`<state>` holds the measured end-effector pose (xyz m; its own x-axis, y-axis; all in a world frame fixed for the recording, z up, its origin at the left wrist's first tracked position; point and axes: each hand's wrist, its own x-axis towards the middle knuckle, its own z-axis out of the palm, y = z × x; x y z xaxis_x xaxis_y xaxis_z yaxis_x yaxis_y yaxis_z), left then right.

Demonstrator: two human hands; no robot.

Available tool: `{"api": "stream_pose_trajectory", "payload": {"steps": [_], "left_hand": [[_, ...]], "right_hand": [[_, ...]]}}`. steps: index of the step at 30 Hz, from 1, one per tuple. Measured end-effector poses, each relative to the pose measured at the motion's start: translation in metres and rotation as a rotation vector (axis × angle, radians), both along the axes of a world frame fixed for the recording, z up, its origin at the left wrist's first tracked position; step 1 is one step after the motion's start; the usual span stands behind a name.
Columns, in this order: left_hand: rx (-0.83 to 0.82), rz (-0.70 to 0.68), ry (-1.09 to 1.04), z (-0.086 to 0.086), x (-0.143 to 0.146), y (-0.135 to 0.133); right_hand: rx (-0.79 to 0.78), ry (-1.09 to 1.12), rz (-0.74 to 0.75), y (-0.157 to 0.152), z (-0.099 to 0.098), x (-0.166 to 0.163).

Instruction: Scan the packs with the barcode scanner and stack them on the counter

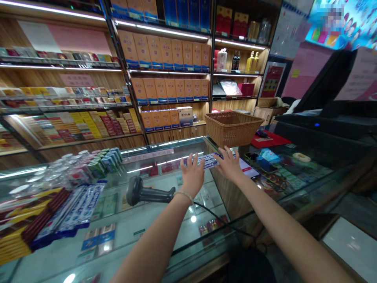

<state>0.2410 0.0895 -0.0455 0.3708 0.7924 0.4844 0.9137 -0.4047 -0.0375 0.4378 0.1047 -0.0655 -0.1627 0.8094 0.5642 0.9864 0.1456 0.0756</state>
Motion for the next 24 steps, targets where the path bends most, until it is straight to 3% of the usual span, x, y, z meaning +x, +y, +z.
{"api": "stream_pose_trajectory", "payload": {"steps": [10, 24], "left_hand": [[0.041, -0.109, 0.019, 0.004, -0.002, -0.008], [-0.050, 0.028, 0.061, 0.001, -0.004, -0.009]], "right_hand": [[0.122, -0.102, 0.111, -0.018, 0.007, -0.022], [0.015, -0.019, 0.013, -0.013, -0.007, -0.022]]}}
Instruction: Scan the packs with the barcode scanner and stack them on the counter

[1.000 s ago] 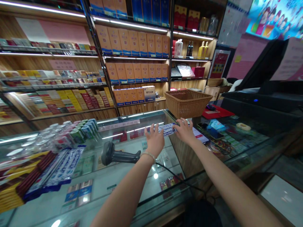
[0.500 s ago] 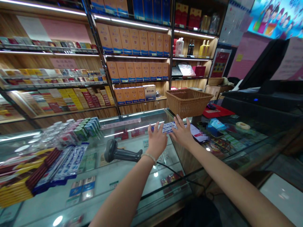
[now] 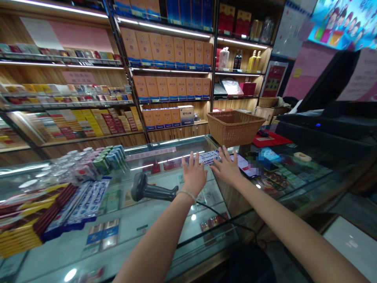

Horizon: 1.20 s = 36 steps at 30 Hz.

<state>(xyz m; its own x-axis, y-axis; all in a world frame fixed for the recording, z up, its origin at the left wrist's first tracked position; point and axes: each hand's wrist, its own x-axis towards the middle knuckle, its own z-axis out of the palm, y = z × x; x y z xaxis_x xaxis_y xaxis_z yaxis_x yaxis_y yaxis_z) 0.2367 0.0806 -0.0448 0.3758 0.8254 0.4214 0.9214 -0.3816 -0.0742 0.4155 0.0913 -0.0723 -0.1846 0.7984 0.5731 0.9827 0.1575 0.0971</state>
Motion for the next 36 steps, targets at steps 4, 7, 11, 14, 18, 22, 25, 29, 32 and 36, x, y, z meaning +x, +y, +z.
{"api": "stream_pose_trajectory", "payload": {"steps": [4, 7, 11, 14, 18, 22, 25, 29, 32, 36], "left_hand": [[-0.042, 0.014, -0.017, -0.003, -0.001, 0.003], [-0.048, 0.018, -0.028, -0.006, -0.001, 0.006], [-0.034, 0.016, -0.037, -0.007, 0.000, 0.007], [-0.022, 0.023, -0.026, -0.006, 0.001, 0.006], [-0.031, 0.025, 0.021, -0.002, -0.001, 0.007], [-0.056, 0.032, 0.040, -0.001, -0.009, 0.010], [-0.059, 0.030, 0.030, -0.003, -0.014, 0.013], [-0.052, 0.000, -0.002, -0.001, -0.020, 0.013], [-0.023, -0.009, -0.010, 0.011, -0.028, 0.011], [0.061, 0.004, -0.022, 0.037, -0.052, 0.006]], "right_hand": [[-0.024, 0.014, -0.028, 0.000, -0.001, 0.001], [-0.043, 0.016, -0.031, 0.000, -0.002, 0.001], [-0.027, 0.016, -0.028, 0.001, -0.002, 0.000], [-0.005, 0.024, -0.028, 0.003, -0.004, 0.000], [-0.013, 0.040, -0.045, 0.006, -0.008, 0.002], [-0.037, 0.012, -0.058, 0.010, -0.012, 0.002], [-0.036, -0.009, -0.060, 0.012, -0.015, 0.002], [-0.022, -0.040, -0.041, 0.013, -0.012, 0.001], [0.001, -0.049, -0.026, 0.013, -0.002, -0.004], [0.083, -0.042, 0.025, 0.010, 0.024, -0.024]]}}
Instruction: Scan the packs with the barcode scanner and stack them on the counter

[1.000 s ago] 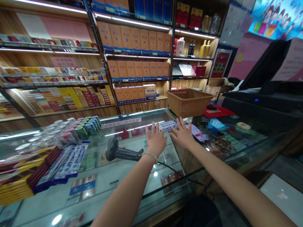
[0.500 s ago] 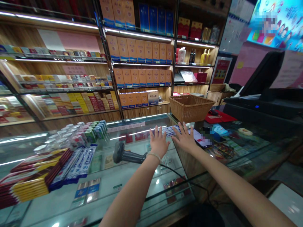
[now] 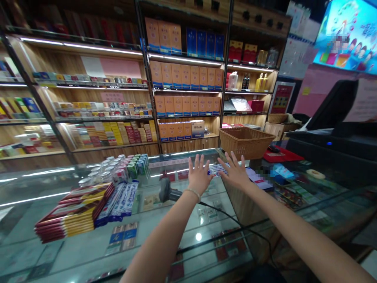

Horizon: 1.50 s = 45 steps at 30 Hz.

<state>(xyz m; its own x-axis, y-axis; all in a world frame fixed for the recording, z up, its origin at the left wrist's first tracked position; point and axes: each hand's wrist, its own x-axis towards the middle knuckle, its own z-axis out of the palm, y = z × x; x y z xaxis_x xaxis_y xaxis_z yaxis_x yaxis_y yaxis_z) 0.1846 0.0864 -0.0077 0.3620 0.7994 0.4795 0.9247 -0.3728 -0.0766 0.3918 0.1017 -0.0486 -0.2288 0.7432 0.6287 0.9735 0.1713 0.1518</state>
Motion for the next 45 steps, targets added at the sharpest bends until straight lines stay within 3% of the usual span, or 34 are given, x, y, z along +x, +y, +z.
{"api": "stream_pose_trajectory", "payload": {"steps": [4, 8, 16, 24, 34, 40, 45], "left_hand": [[0.049, 0.040, -0.013, 0.023, -0.036, -0.012], [0.070, 0.101, -0.001, 0.034, -0.077, -0.024], [0.126, 0.202, 0.021, 0.044, -0.152, -0.047], [0.170, 0.303, 0.014, 0.044, -0.208, -0.069], [0.236, 0.301, -0.022, 0.030, -0.255, -0.077], [0.250, 0.325, -0.030, 0.021, -0.264, -0.079], [0.209, 0.383, -0.044, 0.024, -0.271, -0.086]], "right_hand": [[0.051, 0.023, 0.034, -0.005, 0.024, -0.035], [0.054, 0.025, 0.109, -0.009, 0.035, -0.077], [0.027, 0.041, 0.203, -0.010, 0.041, -0.145], [0.021, 0.080, 0.263, -0.019, 0.045, -0.192], [-0.001, 0.081, 0.304, -0.039, 0.044, -0.219], [0.004, 0.085, 0.332, -0.039, 0.035, -0.220], [0.023, 0.093, 0.333, -0.040, 0.031, -0.219]]}}
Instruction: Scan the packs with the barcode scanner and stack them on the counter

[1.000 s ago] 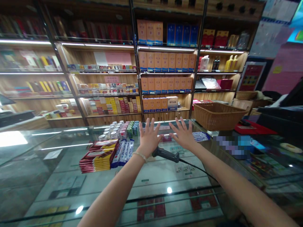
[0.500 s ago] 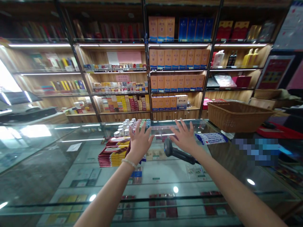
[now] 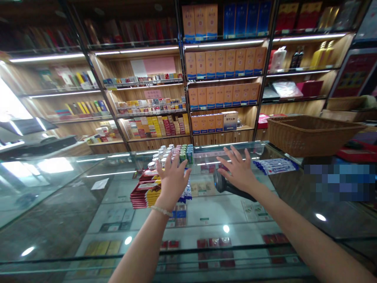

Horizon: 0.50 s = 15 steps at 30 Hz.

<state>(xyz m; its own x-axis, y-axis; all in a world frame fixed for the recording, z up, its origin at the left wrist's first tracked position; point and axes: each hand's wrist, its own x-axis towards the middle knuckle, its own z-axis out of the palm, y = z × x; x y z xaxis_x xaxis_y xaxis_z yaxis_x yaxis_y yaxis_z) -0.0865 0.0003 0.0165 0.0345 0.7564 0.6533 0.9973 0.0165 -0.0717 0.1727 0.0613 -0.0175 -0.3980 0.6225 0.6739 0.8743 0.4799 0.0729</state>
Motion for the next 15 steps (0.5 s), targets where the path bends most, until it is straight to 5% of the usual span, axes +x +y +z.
{"api": "stream_pose_trajectory", "payload": {"steps": [9, 15], "left_hand": [[-0.146, 0.143, -0.035, 0.021, -0.011, -0.017], [-0.221, 0.148, 0.000, 0.013, -0.014, -0.017]], "right_hand": [[-0.030, -0.068, 0.041, -0.004, 0.012, -0.014], [-0.055, -0.147, 0.120, 0.001, 0.022, -0.039]]}}
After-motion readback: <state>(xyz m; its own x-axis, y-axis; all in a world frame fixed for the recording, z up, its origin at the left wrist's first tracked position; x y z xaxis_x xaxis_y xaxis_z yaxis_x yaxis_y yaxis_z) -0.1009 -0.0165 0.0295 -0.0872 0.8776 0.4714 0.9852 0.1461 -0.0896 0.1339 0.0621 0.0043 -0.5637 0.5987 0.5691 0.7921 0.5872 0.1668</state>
